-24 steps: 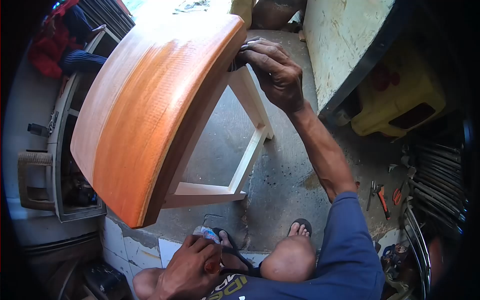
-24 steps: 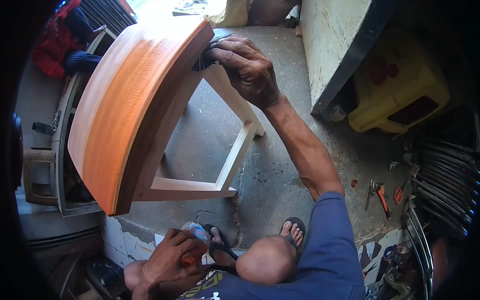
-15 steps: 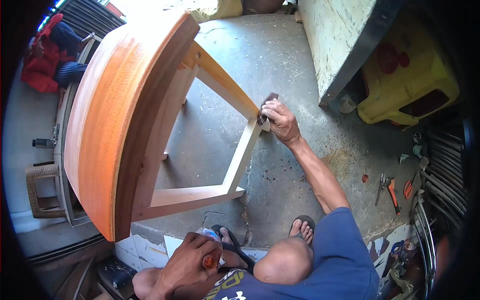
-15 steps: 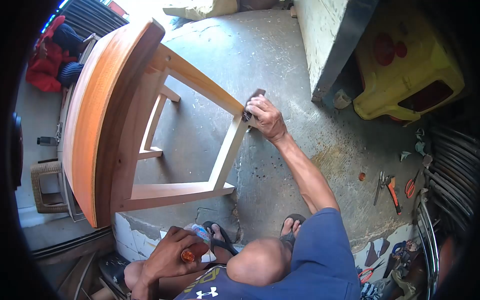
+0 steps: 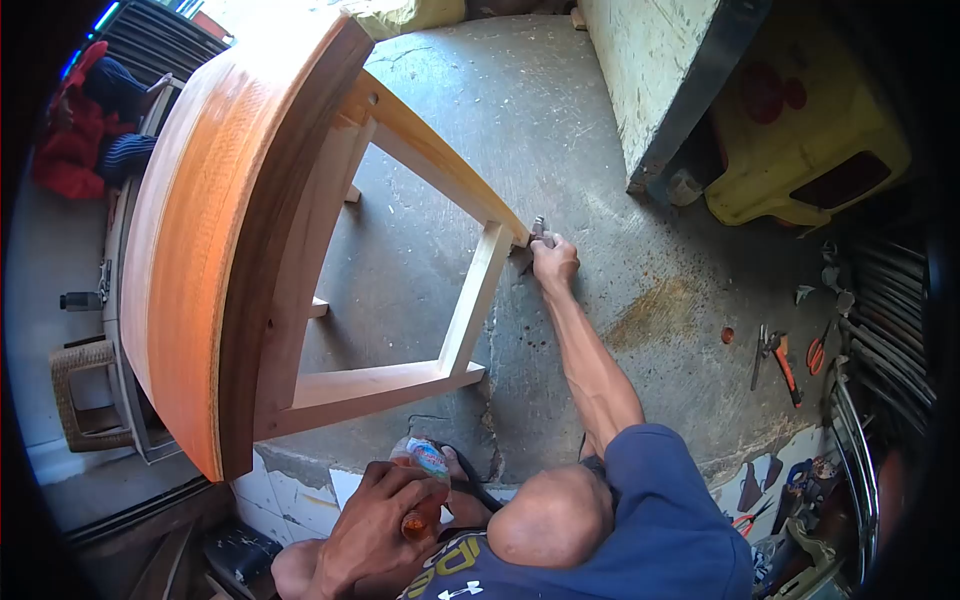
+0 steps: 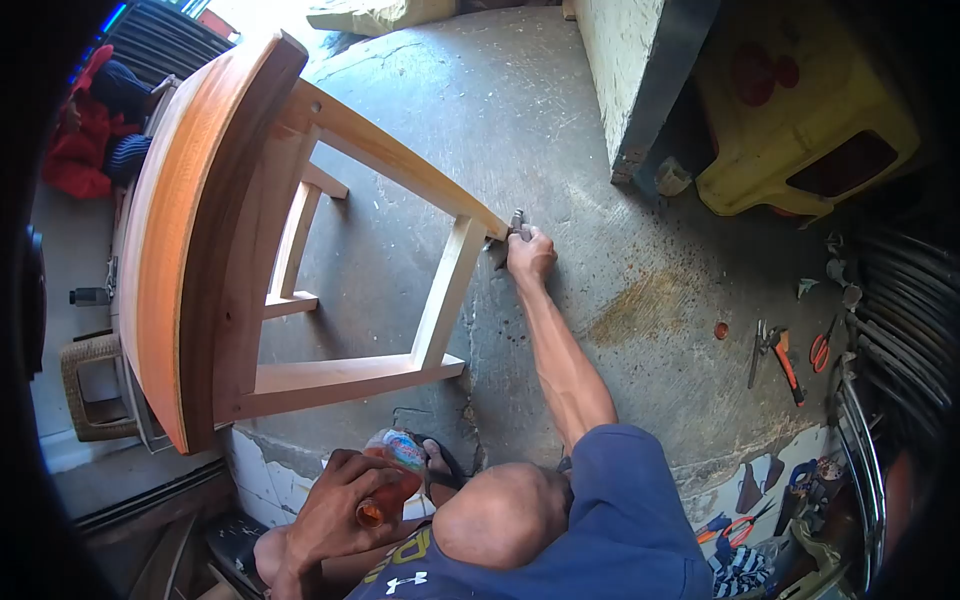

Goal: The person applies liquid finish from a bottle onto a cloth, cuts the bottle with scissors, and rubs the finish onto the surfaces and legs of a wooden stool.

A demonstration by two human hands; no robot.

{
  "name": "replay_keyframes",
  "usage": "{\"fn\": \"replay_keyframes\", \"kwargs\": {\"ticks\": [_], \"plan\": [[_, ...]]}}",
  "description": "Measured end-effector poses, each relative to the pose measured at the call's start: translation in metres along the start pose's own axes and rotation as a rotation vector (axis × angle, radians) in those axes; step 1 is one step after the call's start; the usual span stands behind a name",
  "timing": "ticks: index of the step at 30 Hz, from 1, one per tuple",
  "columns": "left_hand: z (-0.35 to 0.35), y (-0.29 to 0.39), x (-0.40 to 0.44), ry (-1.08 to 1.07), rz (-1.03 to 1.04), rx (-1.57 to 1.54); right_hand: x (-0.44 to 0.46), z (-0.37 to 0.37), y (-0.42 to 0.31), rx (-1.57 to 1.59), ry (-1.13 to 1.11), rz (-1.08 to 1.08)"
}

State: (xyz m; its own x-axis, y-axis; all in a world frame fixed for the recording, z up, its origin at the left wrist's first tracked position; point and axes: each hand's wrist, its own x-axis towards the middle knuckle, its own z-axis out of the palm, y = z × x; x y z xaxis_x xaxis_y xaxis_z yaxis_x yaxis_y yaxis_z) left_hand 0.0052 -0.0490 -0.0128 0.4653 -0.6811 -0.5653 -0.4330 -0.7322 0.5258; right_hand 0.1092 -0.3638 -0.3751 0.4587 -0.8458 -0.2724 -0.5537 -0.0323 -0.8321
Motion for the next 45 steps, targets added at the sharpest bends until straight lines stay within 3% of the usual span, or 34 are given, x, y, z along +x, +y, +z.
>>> {"fn": "replay_keyframes", "kwargs": {"ticks": [1, 4, 6, 7, 8, 10, 11, 13, 15, 16, 17, 18, 19, 20, 21, 22, 23, 28, 33, 35, 39, 42, 44, 45], "plan": [[0.002, 0.001, -0.005, -0.007, 0.012, 0.011, -0.004, -0.003, -0.003, 0.051, -0.011, 0.077], [0.001, 0.007, -0.010, -0.005, 0.020, -0.020, -0.027, -0.022, -0.078, 0.152, -0.062, -0.098], [0.000, 0.007, -0.011, -0.013, 0.057, -0.014, -0.051, -0.050, -0.160, 0.315, -0.185, -0.288], [0.000, 0.007, -0.005, -0.015, 0.098, -0.007, -0.058, -0.065, -0.197, 0.440, -0.363, -0.398], [-0.001, 0.009, -0.002, -0.004, 0.122, 0.009, -0.067, -0.082, -0.234, 0.441, -0.387, -0.544], [-0.004, 0.017, -0.001, -0.046, 0.130, 0.004, -0.072, -0.105, -0.264, 0.804, -0.440, -0.708], [-0.008, 0.019, -0.001, -0.025, 0.129, 0.017, -0.054, -0.120, -0.255, 0.803, -0.468, -0.807], [-0.010, 0.019, -0.007, -0.003, 0.147, 0.010, -0.044, -0.186, -0.216, 0.322, -0.306, -0.738], [-0.005, 0.010, -0.016, 0.078, 0.192, 0.002, -0.012, -0.221, -0.127, -0.114, -0.090, -0.648], [0.001, 0.003, -0.020, 0.133, 0.184, 0.008, 0.015, -0.237, -0.073, -0.163, -0.165, -0.330], [0.002, -0.001, -0.019, 0.147, 0.176, 0.000, 0.055, -0.247, 0.005, -0.077, -0.086, -0.262], [0.004, -0.003, -0.019, 0.160, 0.168, 0.002, 0.080, -0.266, 0.039, -0.369, 0.031, -0.083], [0.005, -0.001, -0.020, 0.157, 0.159, 0.007, 0.101, -0.272, 0.088, -0.493, 0.211, -0.206], [0.008, 0.000, -0.019, 0.164, 0.155, 0.016, 0.095, -0.268, 0.090, -0.597, 0.206, -0.049], [0.008, 0.003, -0.020, 0.151, 0.159, 0.020, 0.064, -0.247, 0.094, -0.612, 0.068, -0.094], [0.006, 0.004, -0.020, 0.114, 0.145, 0.037, 0.027, -0.215, 0.107, -0.595, 0.001, -0.373], [0.004, 0.006, -0.016, 0.093, 0.134, 0.053, -0.021, -0.194, 0.099, -0.544, -0.327, -0.581], [0.002, 0.013, -0.017, 0.116, 0.099, 0.067, -0.020, -0.234, 0.109, -0.455, 0.089, -0.383], [-0.001, 0.016, -0.015, 0.126, 0.144, 0.054, -0.072, -0.256, 0.163, -0.513, 0.017, -0.455], [-0.001, 0.014, -0.014, 0.126, 0.158, 0.058, -0.097, -0.265, 0.169, -0.519, -0.149, -0.487], [-0.004, 0.019, -0.020, 0.117, 0.121, 0.037, -0.099, -0.271, 0.167, -0.449, 0.027, -0.324], [-0.009, 0.019, -0.010, 0.135, 0.169, 0.051, -0.118, -0.216, 0.135, -0.245, -0.292, -0.591], [-0.008, 0.015, -0.010, 0.146, 0.155, 0.066, -0.133, -0.162, 0.080, -0.174, -0.452, -0.555], [-0.005, 0.013, -0.009, 0.174, 0.164, 0.084, -0.113, -0.132, 0.072, -0.194, -0.254, -0.493]]}}
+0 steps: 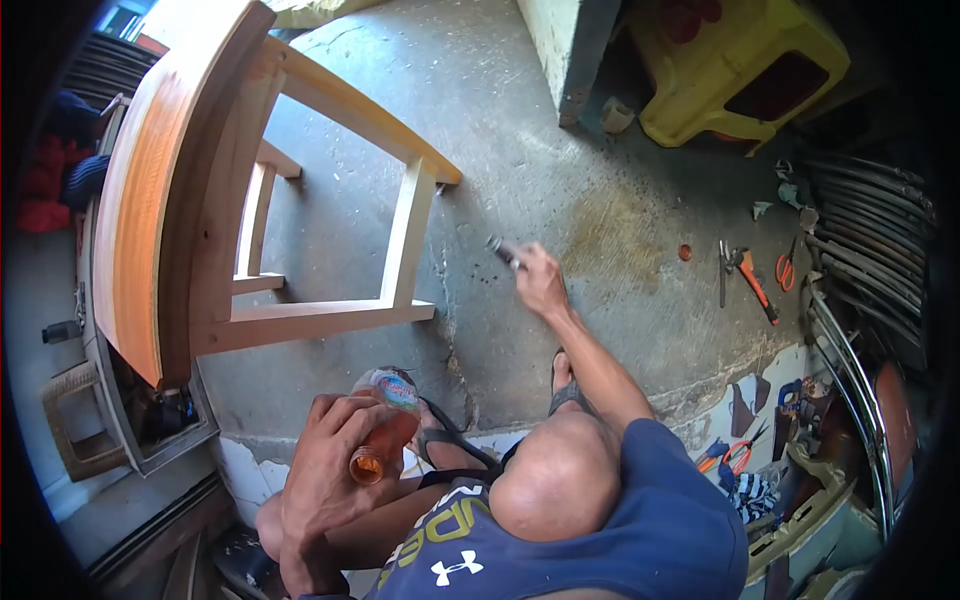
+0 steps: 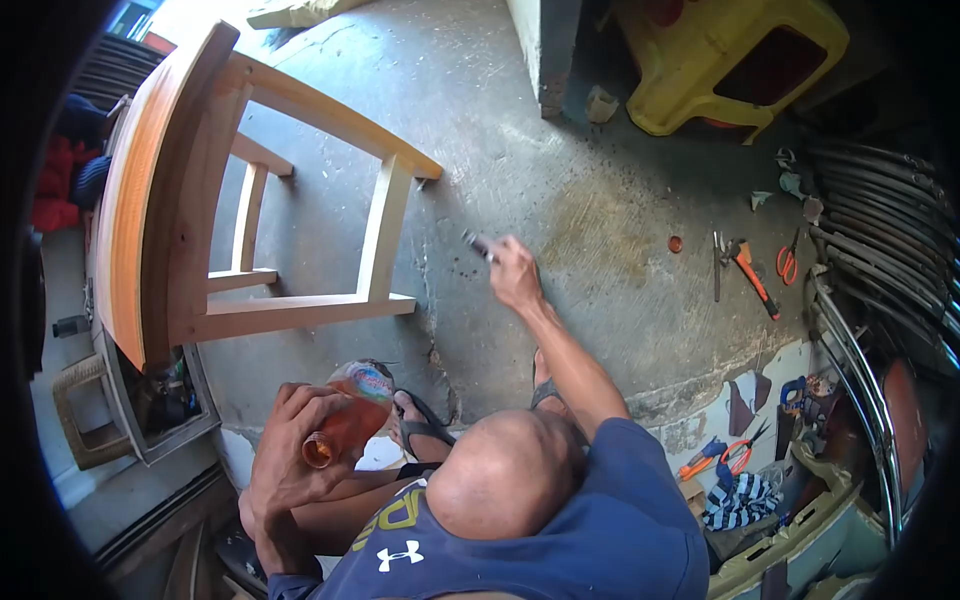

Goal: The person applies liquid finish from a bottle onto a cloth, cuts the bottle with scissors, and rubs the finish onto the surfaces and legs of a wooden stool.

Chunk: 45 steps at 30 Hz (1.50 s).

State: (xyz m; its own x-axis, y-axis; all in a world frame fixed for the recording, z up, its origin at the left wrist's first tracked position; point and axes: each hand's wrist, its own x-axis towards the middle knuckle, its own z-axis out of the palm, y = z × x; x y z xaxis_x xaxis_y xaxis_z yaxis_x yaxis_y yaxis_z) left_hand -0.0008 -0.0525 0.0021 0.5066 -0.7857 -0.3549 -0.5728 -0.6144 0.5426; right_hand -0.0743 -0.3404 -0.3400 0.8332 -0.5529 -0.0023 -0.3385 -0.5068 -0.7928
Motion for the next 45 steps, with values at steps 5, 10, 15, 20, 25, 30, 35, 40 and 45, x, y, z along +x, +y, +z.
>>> {"fn": "replay_keyframes", "kwargs": {"ticks": [5, 10, 15, 20, 25, 30, 35, 40, 45], "plan": [[-0.002, 0.001, -0.010, 0.071, 0.005, 0.028, -0.012, 0.049, -0.026, -0.045, -0.803, -0.410], [-0.001, -0.003, -0.028, 0.016, -0.052, 0.026, 0.005, 0.001, 0.005, -0.077, -0.476, -0.249], [0.002, -0.013, -0.024, -0.060, -0.086, 0.042, 0.133, -0.126, 0.142, -0.207, 0.325, 0.543], [0.002, -0.009, -0.014, -0.101, -0.033, 0.023, 0.112, -0.065, 0.072, -0.321, -0.317, 0.162], [0.004, -0.009, -0.011, -0.032, -0.033, -0.001, 0.084, -0.100, 0.073, -0.108, -0.092, 0.235], [0.003, -0.003, -0.010, -0.046, -0.036, 0.014, 0.072, -0.173, 0.181, -0.360, 0.042, 0.192], [0.005, -0.003, -0.009, -0.057, -0.069, 0.041, 0.016, -0.161, 0.162, -0.314, 0.390, 0.413], [0.001, 0.003, -0.017, -0.047, -0.065, 0.042, -0.072, -0.134, 0.135, -0.230, 0.407, 0.400], [-0.002, -0.002, -0.014, -0.026, -0.077, 0.010, -0.124, -0.070, 0.044, -0.038, -0.089, 0.408]]}}
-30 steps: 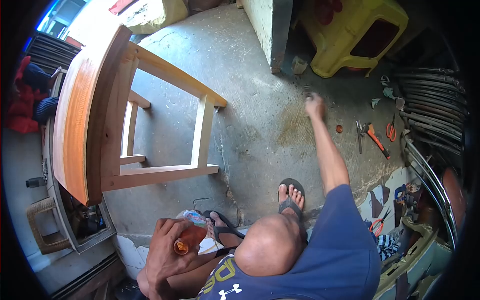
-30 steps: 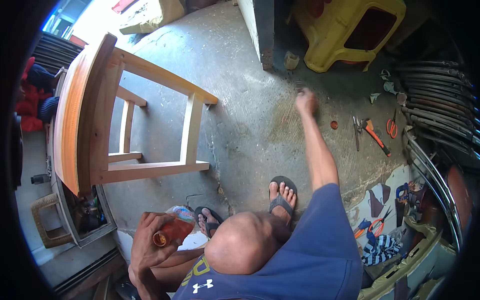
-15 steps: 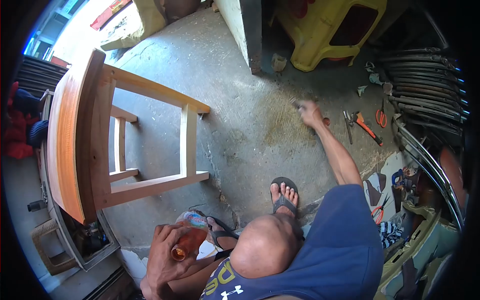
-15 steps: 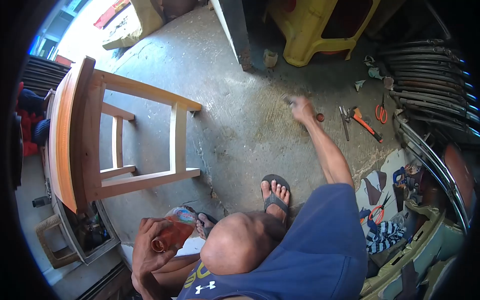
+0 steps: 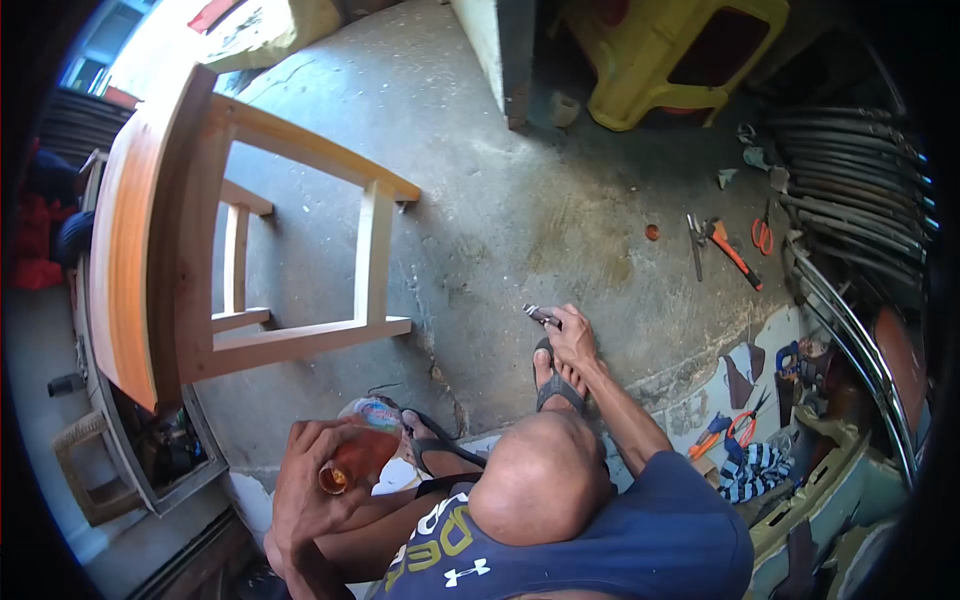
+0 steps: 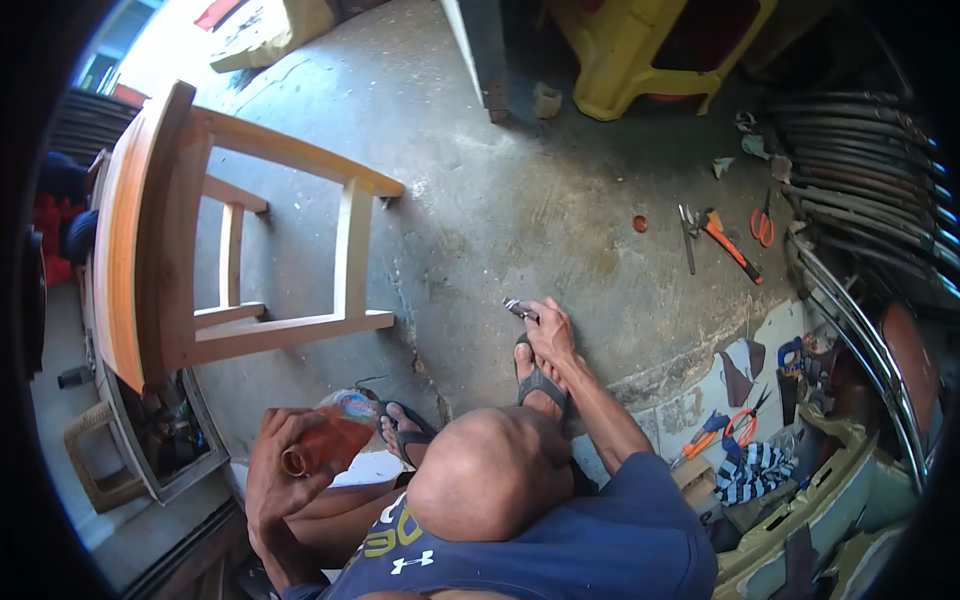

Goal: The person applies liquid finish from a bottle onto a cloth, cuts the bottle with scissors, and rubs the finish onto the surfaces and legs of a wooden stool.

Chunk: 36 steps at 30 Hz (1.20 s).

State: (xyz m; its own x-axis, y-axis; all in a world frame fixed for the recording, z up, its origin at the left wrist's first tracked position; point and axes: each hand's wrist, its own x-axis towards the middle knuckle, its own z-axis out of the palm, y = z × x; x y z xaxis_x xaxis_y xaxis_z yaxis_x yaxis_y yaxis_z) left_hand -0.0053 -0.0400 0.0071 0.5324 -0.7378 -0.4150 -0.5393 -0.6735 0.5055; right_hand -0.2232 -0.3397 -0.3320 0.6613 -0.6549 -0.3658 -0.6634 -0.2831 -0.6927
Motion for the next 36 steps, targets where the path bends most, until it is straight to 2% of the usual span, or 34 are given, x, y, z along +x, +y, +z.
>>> {"fn": "replay_keyframes", "kwargs": {"ticks": [1, 3, 5, 7, 9, 11, 12, 13, 14, 16, 17, 18, 21, 22, 23, 24, 27, 28, 29, 30, 31, 34, 35, 36], "plan": [[-0.002, -0.001, 0.004, 0.063, -0.024, 0.007, 0.022, 0.006, -0.025, 0.003, -0.010, -0.067], [-0.010, -0.003, -0.002, -0.056, 0.008, -0.019, 0.033, 0.025, -0.073, 0.268, -0.171, -0.188], [-0.010, -0.005, -0.012, -0.046, -0.034, -0.007, 0.048, 0.040, -0.141, 0.506, -0.217, -0.293], [-0.008, -0.004, -0.017, 0.034, -0.006, 0.021, 0.100, 0.074, -0.171, 0.635, -0.122, -0.202], [-0.007, -0.005, -0.025, 0.062, -0.016, 0.043, 0.162, 0.085, -0.200, 0.604, 0.077, -0.100], [-0.005, -0.005, -0.035, 0.108, -0.029, 0.046, 0.211, 0.091, -0.215, 0.532, 0.186, -0.199], [-0.005, -0.006, -0.038, 0.115, -0.047, 0.027, 0.234, 0.108, -0.219, 0.652, 0.203, -0.350], [-0.005, -0.009, -0.040, 0.113, -0.057, 0.022, 0.229, 0.104, -0.236, 0.766, 0.221, -0.498], [-0.004, -0.013, -0.042, 0.097, -0.064, 0.035, 0.212, 0.097, -0.239, 0.388, 0.046, -0.329], [-0.004, -0.018, -0.053, 0.063, -0.073, 0.048, 0.137, 0.124, -0.225, 0.546, 0.133, -0.639], [-0.003, -0.024, -0.052, 0.052, -0.080, 0.036, 0.094, 0.136, -0.203, 0.517, -0.051, -0.676], [-0.002, -0.027, -0.049, 0.033, -0.094, 0.022, 0.050, 0.141, -0.190, 0.518, -0.115, -0.838], [-0.003, -0.032, -0.045, -0.002, -0.098, 0.004, 0.040, 0.125, -0.181, 0.579, -0.144, -0.834], [-0.003, -0.032, -0.044, -0.018, -0.106, 0.003, 0.070, 0.111, -0.201, 0.571, -0.139, -0.435], [-0.002, -0.029, -0.045, -0.032, -0.121, -0.010, 0.116, 0.108, -0.209, 0.622, 0.090, -0.454], [-0.002, -0.027, -0.044, -0.035, -0.126, -0.017, 0.150, 0.092, -0.222, 0.479, 0.162, -0.405], [0.000, -0.028, -0.045, -0.033, -0.090, 0.013, 0.178, 0.123, -0.219, 0.435, 0.251, -0.437], [-0.004, -0.028, -0.046, -0.021, -0.093, 0.016, 0.143, 0.138, -0.212, 0.515, 0.233, -0.447], [-0.004, -0.027, -0.044, -0.003, -0.076, 0.018, 0.101, 0.150, -0.194, 0.600, 0.086, -0.492], [-0.004, -0.024, -0.044, -0.005, -0.062, 0.020, 0.057, 0.162, -0.168, 0.521, -0.046, -0.683], [-0.004, -0.022, -0.042, -0.005, -0.052, 0.024, 0.053, 0.159, -0.161, 0.519, -0.036, -0.684], [-0.007, -0.023, -0.034, 0.001, -0.089, 0.023, 0.060, 0.160, -0.146, 0.619, -0.017, -0.528], [-0.005, -0.024, -0.030, 0.008, -0.094, 0.017, 0.108, 0.139, -0.168, 0.712, 0.037, -0.256], [-0.004, -0.023, -0.032, -0.015, -0.102, 0.009, 0.154, 0.123, -0.181, 0.668, 0.231, -0.407]]}}
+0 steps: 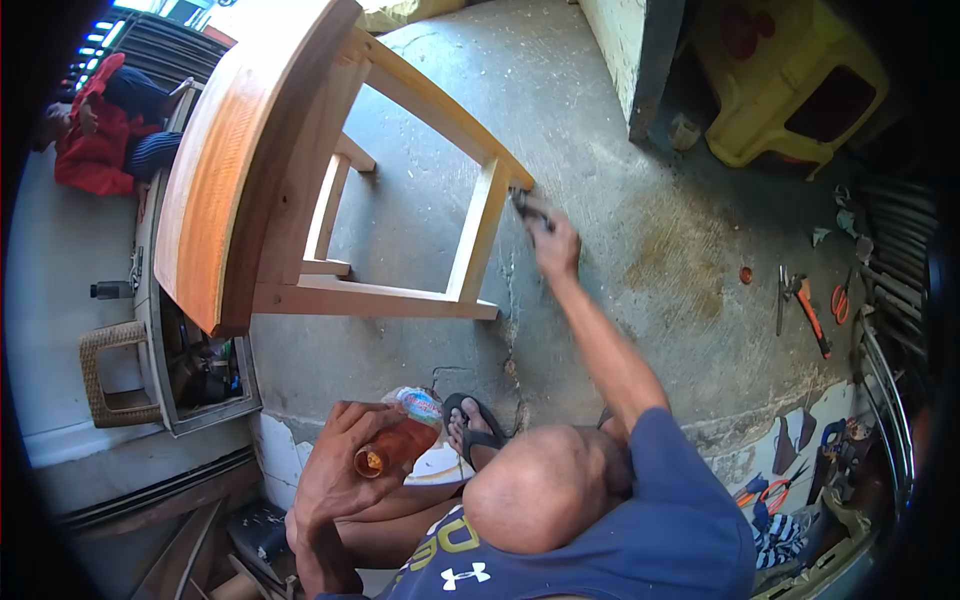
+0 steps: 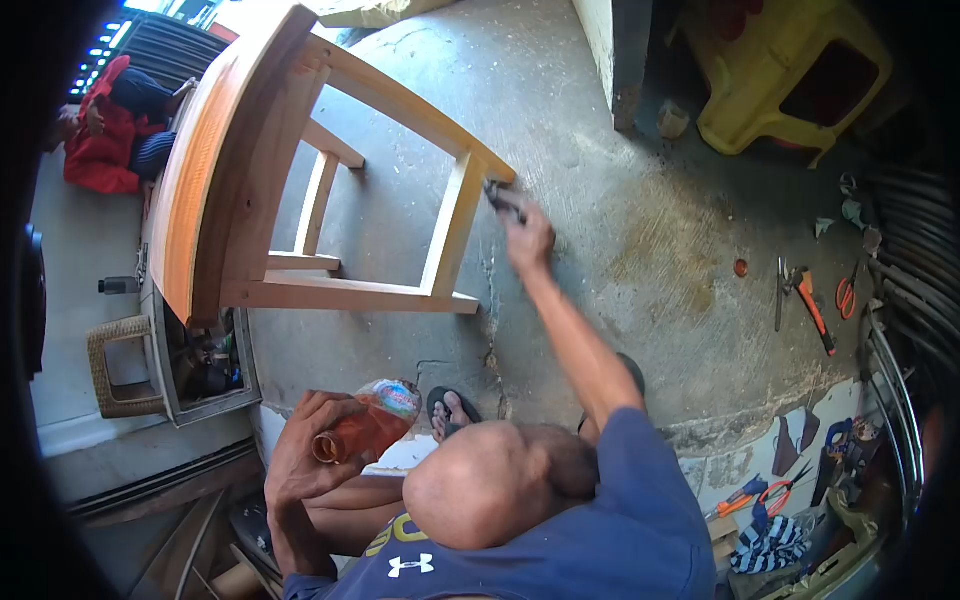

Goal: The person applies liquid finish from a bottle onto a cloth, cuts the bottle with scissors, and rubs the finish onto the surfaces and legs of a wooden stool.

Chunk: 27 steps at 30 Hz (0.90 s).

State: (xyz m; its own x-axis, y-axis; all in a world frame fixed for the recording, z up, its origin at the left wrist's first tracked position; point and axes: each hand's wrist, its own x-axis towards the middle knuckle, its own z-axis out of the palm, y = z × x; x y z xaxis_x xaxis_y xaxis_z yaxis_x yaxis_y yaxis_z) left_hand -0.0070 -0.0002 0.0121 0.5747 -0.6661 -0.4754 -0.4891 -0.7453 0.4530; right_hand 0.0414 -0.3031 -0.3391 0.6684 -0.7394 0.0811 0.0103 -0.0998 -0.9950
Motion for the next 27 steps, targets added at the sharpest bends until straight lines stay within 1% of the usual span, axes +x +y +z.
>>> {"fn": "replay_keyframes", "kwargs": {"ticks": [2, 4, 5, 6, 7, 8, 9, 10, 11, 12, 13, 14, 15, 16, 17, 18, 19, 20, 21, 22, 23, 25, 26, 27], "plan": [[0.001, -0.003, 0.006, -0.014, -0.010, -0.011, 0.053, 0.006, -0.010, -0.099, 0.007, -0.007], [0.001, -0.007, 0.009, -0.009, -0.044, -0.045, -0.004, 0.045, 0.004, -0.211, 0.102, -0.005], [-0.001, -0.008, 0.013, 0.025, -0.045, -0.043, -0.058, 0.041, 0.008, -0.238, -0.024, -0.025], [0.001, -0.009, 0.018, 0.008, -0.028, -0.039, -0.112, 0.022, -0.002, 0.044, -0.262, -0.051], [0.005, -0.009, 0.020, -0.038, -0.009, -0.041, -0.166, 0.001, 0.009, 0.005, -0.595, -0.155], [0.008, -0.010, 0.026, -0.050, -0.003, -0.049, -0.179, -0.021, -0.001, 0.020, -0.760, -0.024], [0.006, -0.015, 0.036, -0.104, 0.062, -0.071, -0.182, -0.038, -0.016, 0.046, -0.923, 0.102], [0.005, -0.021, 0.041, -0.154, 0.115, -0.097, -0.165, -0.043, -0.018, 0.092, -0.741, 0.166], [0.007, -0.026, 0.043, -0.155, 0.099, -0.108, -0.141, -0.050, -0.021, 0.131, -0.566, 0.234], [0.010, -0.033, 0.049, -0.207, 0.162, -0.156, -0.120, -0.068, -0.034, 0.184, -0.574, 0.331], [0.012, -0.042, 0.065, -0.230, 0.260, -0.190, -0.087, -0.084, -0.047, 0.226, -0.569, 0.383], [0.021, -0.056, 0.077, -0.257, 0.188, -0.318, -0.066, -0.093, -0.056, 0.200, -0.563, 0.334], [0.034, -0.065, 0.089, -0.235, 0.210, -0.334, -0.062, -0.103, -0.065, 0.251, -0.483, 0.386], [0.049, -0.074, 0.099, -0.237, 0.183, -0.386, -0.065, -0.113, -0.073, 0.299, -0.411, 0.447], [0.060, -0.080, 0.111, -0.226, 0.165, -0.436, -0.067, -0.121, -0.079, 0.268, -0.430, 0.419], [0.072, -0.083, 0.116, -0.193, 0.175, -0.531, -0.069, -0.128, -0.082, 0.267, -0.381, 0.490], [0.074, -0.076, 0.121, -0.151, 0.201, -0.555, -0.067, -0.134, -0.084, 0.266, -0.330, 0.563], [0.074, -0.068, 0.120, -0.017, 0.232, -0.605, -0.061, -0.136, -0.085, 0.235, -0.350, 0.536], [0.082, -0.063, 0.112, 0.103, 0.238, -0.669, -0.067, -0.141, -0.086, 0.310, -0.324, 0.580], [0.099, -0.067, 0.108, 0.089, 0.108, -0.964, -0.083, -0.149, -0.092, 0.381, -0.298, 0.647], [0.123, -0.077, 0.103, 0.112, 0.113, -0.986, -0.092, -0.152, -0.099, 0.360, -0.320, 0.637], [0.163, -0.096, 0.108, 0.657, 0.440, -0.631, -0.084, -0.143, -0.124, 0.199, -0.373, 0.607], [0.176, -0.092, 0.099, 0.620, 0.383, -0.847, -0.083, -0.140, -0.134, 0.170, -0.409, 0.550], [0.185, -0.094, 0.094, 0.610, 0.378, -0.867, -0.078, -0.139, -0.144, 0.146, -0.435, 0.551]]}}
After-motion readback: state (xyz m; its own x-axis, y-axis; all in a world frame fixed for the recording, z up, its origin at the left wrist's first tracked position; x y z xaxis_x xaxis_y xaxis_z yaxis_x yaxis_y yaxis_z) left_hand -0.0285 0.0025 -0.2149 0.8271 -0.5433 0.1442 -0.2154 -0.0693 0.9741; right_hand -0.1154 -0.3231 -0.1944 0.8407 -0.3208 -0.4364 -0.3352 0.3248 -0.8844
